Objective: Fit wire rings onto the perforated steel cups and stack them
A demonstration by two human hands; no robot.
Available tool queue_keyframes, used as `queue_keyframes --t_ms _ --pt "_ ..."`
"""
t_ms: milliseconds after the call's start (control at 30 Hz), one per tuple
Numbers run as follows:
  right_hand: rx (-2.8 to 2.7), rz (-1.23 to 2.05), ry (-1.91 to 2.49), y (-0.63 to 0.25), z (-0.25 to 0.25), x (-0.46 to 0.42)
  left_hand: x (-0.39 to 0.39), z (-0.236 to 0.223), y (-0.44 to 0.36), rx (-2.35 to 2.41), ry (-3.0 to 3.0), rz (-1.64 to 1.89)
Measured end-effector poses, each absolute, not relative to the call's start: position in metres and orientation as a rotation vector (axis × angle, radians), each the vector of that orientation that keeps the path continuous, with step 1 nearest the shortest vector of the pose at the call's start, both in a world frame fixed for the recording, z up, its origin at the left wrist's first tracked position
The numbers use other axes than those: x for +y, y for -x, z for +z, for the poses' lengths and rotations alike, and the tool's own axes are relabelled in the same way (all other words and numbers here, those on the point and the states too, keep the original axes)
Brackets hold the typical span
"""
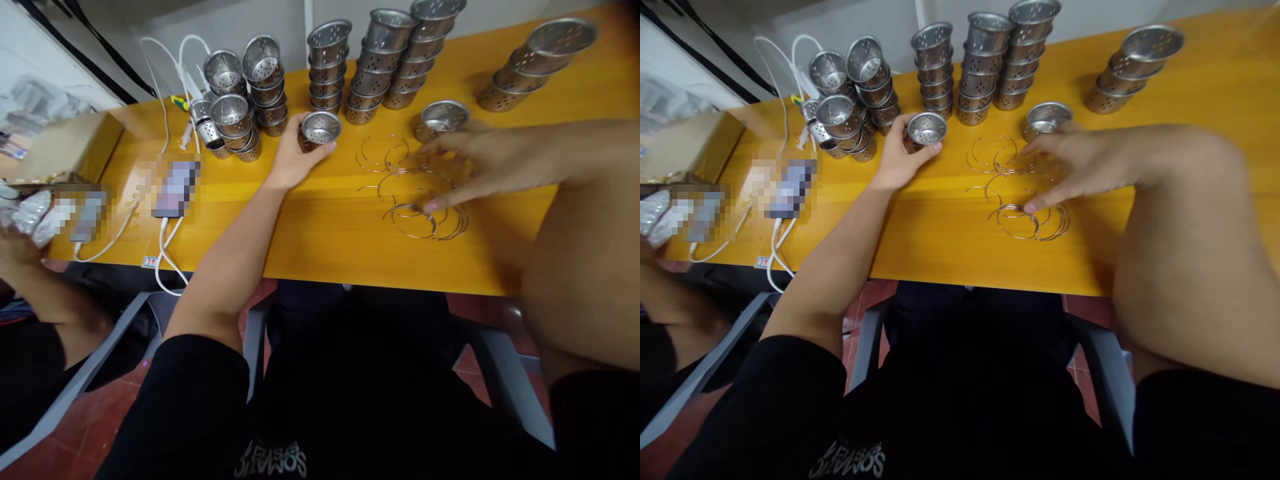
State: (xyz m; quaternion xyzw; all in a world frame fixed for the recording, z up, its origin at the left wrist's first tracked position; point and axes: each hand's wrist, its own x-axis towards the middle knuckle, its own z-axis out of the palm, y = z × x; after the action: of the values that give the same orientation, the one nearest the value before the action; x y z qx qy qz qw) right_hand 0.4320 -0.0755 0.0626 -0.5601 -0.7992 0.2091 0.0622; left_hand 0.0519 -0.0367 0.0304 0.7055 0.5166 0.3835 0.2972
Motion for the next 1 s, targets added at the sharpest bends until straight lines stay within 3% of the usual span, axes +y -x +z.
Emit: queue_keyframes --t_ms 167,433,733,1000 --pt "-2.645 0.704 1.744 -0.418 0.042 -0.071 -0.039 0.032 -0.053 1.330 -1.865 1.051" --pt "-2.592 0.802 1.786 -0.394 0.060 -0.071 -0.038 0.030 -0.053 1.329 -1.886 1.029" --pt "-2.719 0.453 1.638 -0.389 0.048 -0.068 -0.036 0.027 -0.052 1.293 -1.888 1.000" --pt "-2.540 0.441 1.520 -0.389 0.064 -0.076 -0.040 0.032 -0.053 1.296 -1.884 1.003"
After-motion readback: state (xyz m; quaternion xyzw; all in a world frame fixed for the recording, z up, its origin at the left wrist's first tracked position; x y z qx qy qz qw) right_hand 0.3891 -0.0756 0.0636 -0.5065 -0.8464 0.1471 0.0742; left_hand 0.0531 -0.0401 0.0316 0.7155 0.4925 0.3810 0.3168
